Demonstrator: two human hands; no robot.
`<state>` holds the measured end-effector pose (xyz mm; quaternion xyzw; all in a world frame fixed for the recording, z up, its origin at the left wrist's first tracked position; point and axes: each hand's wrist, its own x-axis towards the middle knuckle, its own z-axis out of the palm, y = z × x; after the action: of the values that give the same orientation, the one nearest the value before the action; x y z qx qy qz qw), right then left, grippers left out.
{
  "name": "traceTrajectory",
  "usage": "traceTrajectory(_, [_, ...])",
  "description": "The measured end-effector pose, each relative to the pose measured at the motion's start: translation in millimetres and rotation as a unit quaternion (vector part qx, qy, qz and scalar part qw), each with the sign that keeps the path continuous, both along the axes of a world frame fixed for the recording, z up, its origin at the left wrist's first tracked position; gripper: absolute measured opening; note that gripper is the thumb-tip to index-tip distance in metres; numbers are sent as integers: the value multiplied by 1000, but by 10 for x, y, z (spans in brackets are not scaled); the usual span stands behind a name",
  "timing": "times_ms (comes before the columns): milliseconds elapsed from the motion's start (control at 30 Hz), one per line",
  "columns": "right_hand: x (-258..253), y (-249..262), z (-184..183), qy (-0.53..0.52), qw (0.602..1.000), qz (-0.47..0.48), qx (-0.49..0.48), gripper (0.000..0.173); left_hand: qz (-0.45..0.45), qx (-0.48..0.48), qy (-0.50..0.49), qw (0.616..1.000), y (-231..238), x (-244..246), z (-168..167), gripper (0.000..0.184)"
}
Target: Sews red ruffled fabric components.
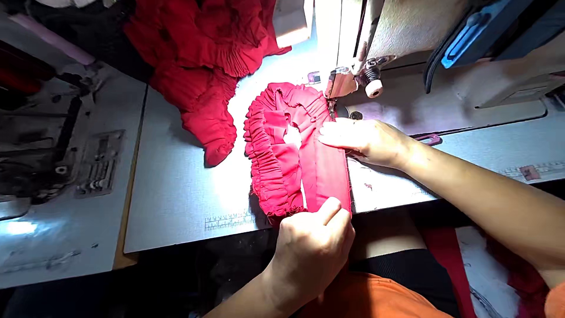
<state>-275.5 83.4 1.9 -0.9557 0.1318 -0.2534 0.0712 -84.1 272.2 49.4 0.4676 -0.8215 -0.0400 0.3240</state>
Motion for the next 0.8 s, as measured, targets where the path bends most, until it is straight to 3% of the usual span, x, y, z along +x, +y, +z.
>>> traceTrajectory(333, [-127, 889, -54, -84, 993, 64, 46, 28, -71, -61, -86, 992, -36, -75, -47, 24])
traceTrajectory(533, [-165, 1230, -108, -134, 983, 42, 118, 27, -106, -68, -88, 988, -21, -56, -81, 23])
traceTrajectory(667, [-129, 1335, -162, -142, 982, -3, 127, 25, -102, -16, -61, 993, -49, -3, -160, 20])
traceTrajectory(800, [-106, 1456, -190, -132, 983, -36, 126, 23, -138, 124, -10, 983, -129, 84, -128, 18])
